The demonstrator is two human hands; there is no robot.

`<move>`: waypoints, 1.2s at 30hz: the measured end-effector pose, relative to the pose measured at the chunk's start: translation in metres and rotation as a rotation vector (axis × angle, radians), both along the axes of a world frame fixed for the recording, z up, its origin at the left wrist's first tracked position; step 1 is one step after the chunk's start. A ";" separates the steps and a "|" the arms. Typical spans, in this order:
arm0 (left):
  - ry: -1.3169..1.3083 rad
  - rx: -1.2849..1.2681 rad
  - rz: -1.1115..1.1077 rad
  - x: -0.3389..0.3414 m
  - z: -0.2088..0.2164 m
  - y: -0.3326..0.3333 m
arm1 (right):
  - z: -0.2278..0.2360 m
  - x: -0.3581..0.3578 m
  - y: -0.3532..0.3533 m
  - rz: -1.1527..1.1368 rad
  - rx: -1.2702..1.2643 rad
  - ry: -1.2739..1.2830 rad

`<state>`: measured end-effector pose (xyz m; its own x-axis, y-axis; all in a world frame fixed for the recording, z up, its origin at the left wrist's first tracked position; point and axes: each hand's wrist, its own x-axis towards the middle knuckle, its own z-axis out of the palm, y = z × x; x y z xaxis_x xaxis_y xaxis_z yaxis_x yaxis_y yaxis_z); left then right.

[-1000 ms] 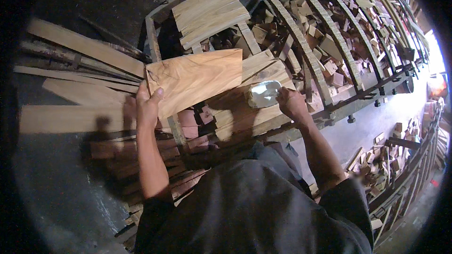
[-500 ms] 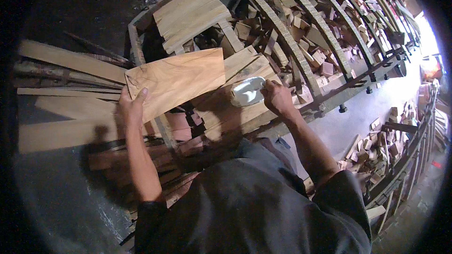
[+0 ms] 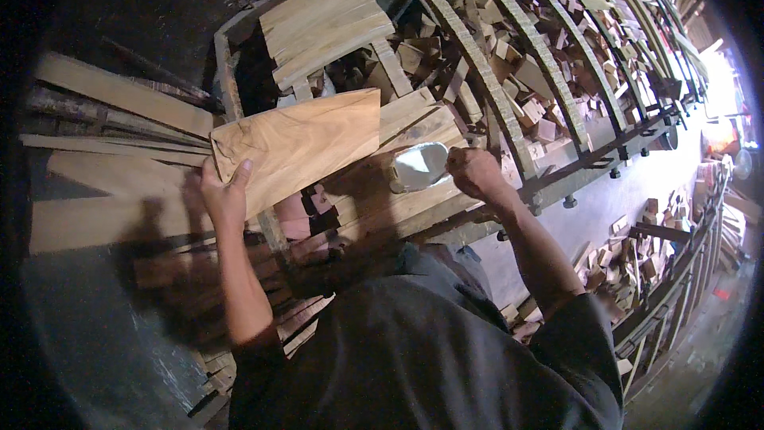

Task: The person repeatedly picks up wooden planks from a stack, applies white glue to the edges using a brush, and places the planks back on the stack. The process is repeated for multiple planks in a workshop setting.

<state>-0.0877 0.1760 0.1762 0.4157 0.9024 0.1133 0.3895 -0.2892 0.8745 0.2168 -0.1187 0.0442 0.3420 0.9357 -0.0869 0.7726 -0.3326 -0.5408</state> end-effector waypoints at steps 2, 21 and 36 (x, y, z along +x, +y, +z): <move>0.021 0.035 0.011 -0.005 -0.005 -0.002 | 0.014 0.008 0.000 -0.170 -0.051 0.174; -0.041 0.013 0.052 -0.001 -0.006 -0.005 | 0.022 0.033 0.014 -0.202 -0.174 0.340; -0.013 -0.048 0.053 -0.008 -0.002 -0.013 | 0.034 0.050 -0.017 -0.433 -0.043 0.675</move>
<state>-0.0955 0.1629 0.1738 0.3664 0.9275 0.0741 0.3919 -0.2260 0.8918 0.2665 -0.1361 0.0782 0.5347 0.7231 -0.4373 0.0814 -0.5592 -0.8250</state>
